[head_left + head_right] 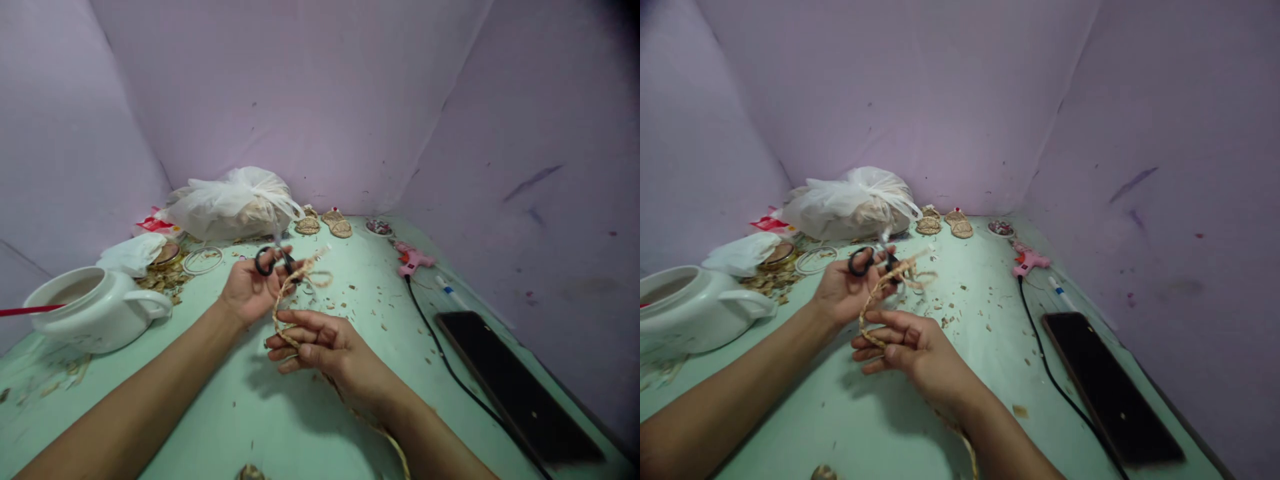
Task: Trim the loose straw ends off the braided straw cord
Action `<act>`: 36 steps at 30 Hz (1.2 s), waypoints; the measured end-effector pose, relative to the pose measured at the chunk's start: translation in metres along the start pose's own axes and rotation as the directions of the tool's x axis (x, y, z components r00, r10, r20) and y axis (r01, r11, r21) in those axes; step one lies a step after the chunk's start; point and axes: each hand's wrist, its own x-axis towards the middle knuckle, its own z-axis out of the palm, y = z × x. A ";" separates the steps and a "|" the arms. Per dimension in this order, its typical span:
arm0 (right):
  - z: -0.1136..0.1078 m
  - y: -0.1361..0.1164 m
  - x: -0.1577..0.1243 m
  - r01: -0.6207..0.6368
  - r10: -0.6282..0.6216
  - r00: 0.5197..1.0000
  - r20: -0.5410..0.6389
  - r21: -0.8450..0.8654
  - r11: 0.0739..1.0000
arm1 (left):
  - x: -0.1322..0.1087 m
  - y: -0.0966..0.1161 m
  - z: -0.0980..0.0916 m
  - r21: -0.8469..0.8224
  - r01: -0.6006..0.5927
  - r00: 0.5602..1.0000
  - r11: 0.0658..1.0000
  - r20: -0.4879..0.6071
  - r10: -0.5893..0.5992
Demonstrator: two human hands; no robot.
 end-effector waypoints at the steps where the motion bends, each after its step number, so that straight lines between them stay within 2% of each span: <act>1: 0.000 0.000 0.000 -0.008 0.008 1.000 0.006 -0.006 1.000 | 0.000 0.008 0.000 -0.005 -0.100 0.995 0.995 -0.014 0.100; 3: -0.001 0.002 0.002 -0.027 0.027 1.000 0.005 -0.002 1.000 | -0.002 0.024 -0.001 0.016 -0.228 0.974 0.974 -0.004 0.228; 5: -0.003 0.004 0.006 -0.047 0.050 0.997 -0.064 0.038 0.998 | -0.002 0.035 -0.003 0.052 -0.295 0.955 0.954 0.027 0.294; 7: -0.007 0.007 0.012 -0.048 0.072 0.970 -0.231 0.111 0.993 | -0.001 0.038 -0.005 0.134 -0.355 0.933 0.925 -0.013 0.360; 8: -0.010 0.008 0.014 -0.039 0.089 0.940 -0.329 0.153 0.987 | 0.000 0.037 -0.007 0.205 -0.373 0.917 0.905 -0.064 0.393; 10: -0.016 0.010 0.019 -0.039 0.146 0.872 -0.466 0.232 0.972 | 0.002 0.032 -0.008 0.386 -0.337 0.888 0.859 -0.174 0.427; 12: -0.021 0.009 0.021 -0.045 0.185 0.835 -0.519 0.271 0.962 | 0.003 0.024 -0.008 0.549 -0.229 0.892 0.804 -0.213 0.399; 14: -0.024 0.007 0.022 -0.038 0.162 0.833 -0.529 0.238 0.971 | 0.002 0.017 -0.005 0.661 -0.138 0.928 0.738 -0.174 0.329; 16: -0.023 0.005 0.021 -0.023 0.110 0.840 -0.531 0.167 0.986 | 0.000 0.011 -0.001 0.730 -0.097 0.957 0.677 -0.118 0.265; 19: -0.021 0.002 0.019 -0.011 0.054 0.834 -0.550 0.082 0.997 | -0.002 0.003 0.004 0.780 -0.061 0.971 0.623 -0.098 0.217; 22: -0.021 0.000 0.018 -0.014 0.014 0.830 -0.558 0.005 1.000 | -0.002 -0.004 0.008 0.775 -0.037 0.963 0.631 -0.140 0.228; 26: -0.020 0.001 0.017 0.001 -0.037 0.867 -0.497 -0.073 0.997 | -0.003 -0.010 0.011 0.725 0.007 0.969 0.689 -0.174 0.173; 31: -0.018 0.002 0.018 0.022 -0.058 0.892 -0.448 -0.085 0.996 | -0.007 -0.012 0.016 0.771 -0.035 0.985 0.636 -0.081 0.152; 33: -0.018 0.002 0.018 0.050 -0.087 0.876 -0.474 -0.089 0.995 | -0.007 -0.013 0.015 0.802 -0.068 0.985 0.593 -0.039 0.166; 36: -0.020 0.001 0.020 0.118 -0.155 0.811 -0.564 -0.102 0.988 | -0.006 -0.015 0.012 0.841 -0.102 0.980 0.531 -0.005 0.198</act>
